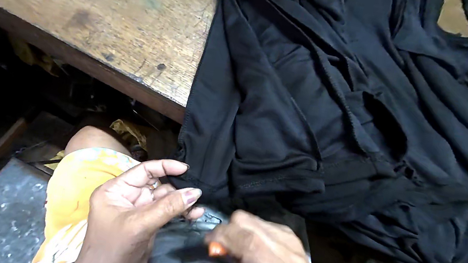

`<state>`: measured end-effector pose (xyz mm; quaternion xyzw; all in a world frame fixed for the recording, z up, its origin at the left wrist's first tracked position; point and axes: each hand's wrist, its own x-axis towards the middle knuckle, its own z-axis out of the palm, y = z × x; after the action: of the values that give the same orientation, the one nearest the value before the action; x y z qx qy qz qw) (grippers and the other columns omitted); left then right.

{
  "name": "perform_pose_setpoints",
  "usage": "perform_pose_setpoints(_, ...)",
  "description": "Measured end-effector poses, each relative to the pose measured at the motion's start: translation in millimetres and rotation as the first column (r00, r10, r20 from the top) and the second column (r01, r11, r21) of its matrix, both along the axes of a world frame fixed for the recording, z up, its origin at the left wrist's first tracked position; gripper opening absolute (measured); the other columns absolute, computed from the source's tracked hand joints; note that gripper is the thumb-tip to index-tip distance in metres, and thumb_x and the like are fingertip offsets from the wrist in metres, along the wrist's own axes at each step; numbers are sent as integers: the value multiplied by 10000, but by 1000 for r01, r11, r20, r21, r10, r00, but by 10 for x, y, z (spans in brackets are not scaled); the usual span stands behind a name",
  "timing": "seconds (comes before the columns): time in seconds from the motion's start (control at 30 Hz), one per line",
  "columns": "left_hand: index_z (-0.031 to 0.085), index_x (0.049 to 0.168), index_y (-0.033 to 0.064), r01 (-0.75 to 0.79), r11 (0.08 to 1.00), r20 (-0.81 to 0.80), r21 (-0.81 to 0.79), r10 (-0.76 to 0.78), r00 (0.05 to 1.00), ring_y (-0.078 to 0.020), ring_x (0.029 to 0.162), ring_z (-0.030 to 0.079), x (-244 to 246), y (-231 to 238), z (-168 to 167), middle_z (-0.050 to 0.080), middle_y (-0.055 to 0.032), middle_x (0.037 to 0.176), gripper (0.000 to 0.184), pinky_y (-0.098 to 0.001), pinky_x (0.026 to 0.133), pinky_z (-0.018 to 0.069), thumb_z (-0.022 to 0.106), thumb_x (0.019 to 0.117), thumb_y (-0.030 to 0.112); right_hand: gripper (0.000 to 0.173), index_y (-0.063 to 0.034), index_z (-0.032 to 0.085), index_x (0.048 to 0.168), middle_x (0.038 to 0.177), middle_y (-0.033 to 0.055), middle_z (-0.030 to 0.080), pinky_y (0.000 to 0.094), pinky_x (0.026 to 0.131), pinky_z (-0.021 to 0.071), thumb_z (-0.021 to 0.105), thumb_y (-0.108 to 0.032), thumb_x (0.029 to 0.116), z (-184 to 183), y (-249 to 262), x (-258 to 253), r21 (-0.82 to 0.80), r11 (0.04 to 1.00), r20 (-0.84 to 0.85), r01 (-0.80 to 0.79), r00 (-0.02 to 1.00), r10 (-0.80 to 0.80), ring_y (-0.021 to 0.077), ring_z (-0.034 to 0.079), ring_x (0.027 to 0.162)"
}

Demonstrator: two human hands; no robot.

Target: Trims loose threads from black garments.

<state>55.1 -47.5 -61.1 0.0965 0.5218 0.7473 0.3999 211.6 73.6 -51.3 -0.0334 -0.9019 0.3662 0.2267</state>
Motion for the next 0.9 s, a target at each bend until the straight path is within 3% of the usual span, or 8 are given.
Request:
perform_pose_setpoints(0.07,708,1158,-1,-25,1000,51,-2,25,998,-196,588,705,13,14,-3,708,-167,751,370,-339,592,644,747,803,-98,503,-65,647,1167,861,31,621,219,624,499,398,-495,1090,-21,82,65,82,981,2,175,984,-176,74,591,734)
perform_pose_setpoints(0.17,689,1186,-16,-15,1000,87,-9,16,996,-160,556,679,10,33,5,699,-174,768,408,-265,489,593,750,791,-99,444,-57,652,1239,868,36,610,235,617,459,364,-368,1107,-41,206,156,300,886,-49,355,933,-357,94,557,729)
perform_pose_setpoints(0.47,681,1227,-14,-1,997,116,-77,10,993,-116,486,605,11,40,34,692,-190,797,483,-193,388,483,751,756,-98,373,-9,692,1158,749,46,579,274,548,417,468,-296,1073,-161,245,202,455,834,-106,312,949,-298,140,533,642)
perform_pose_setpoints(0.6,639,1270,-20,31,996,144,-87,-18,989,-127,512,624,-4,36,89,712,-211,846,510,-193,396,486,732,781,-128,374,-19,685,1141,773,44,597,261,574,441,436,-291,1087,-148,244,177,365,876,-118,315,949,-292,125,554,671)
perform_pose_setpoints(0.7,654,1275,-1,30,997,145,-72,-19,989,-108,510,622,-4,29,77,705,-179,817,510,-195,398,496,740,781,-99,405,-66,643,1145,871,2,631,172,614,490,375,-369,1123,-110,233,142,-34,949,-122,315,941,-316,22,579,716)
perform_pose_setpoints(0.77,669,1271,8,27,999,133,-43,-22,991,-97,501,610,-2,18,65,699,-168,805,509,-193,393,490,745,777,-88,374,-108,619,1207,882,-52,593,146,576,448,500,-437,1077,-103,217,101,-272,924,-115,268,944,-308,-23,516,678)
perform_pose_setpoints(0.83,662,1273,8,37,999,86,-11,-36,996,-106,491,611,6,10,91,708,-174,813,517,-200,396,495,737,775,-105,408,-100,587,1228,943,-44,606,149,634,492,717,-371,952,-119,192,28,-226,939,-103,258,952,-287,-18,549,746)
perform_pose_setpoints(0.9,651,1286,4,60,998,5,27,-61,998,-124,501,631,25,4,127,727,-177,870,535,-217,422,536,735,774,-129,364,-32,627,1135,959,8,666,182,713,563,787,-231,875,-162,147,-95,-113,960,-146,256,951,-271,32,633,836)
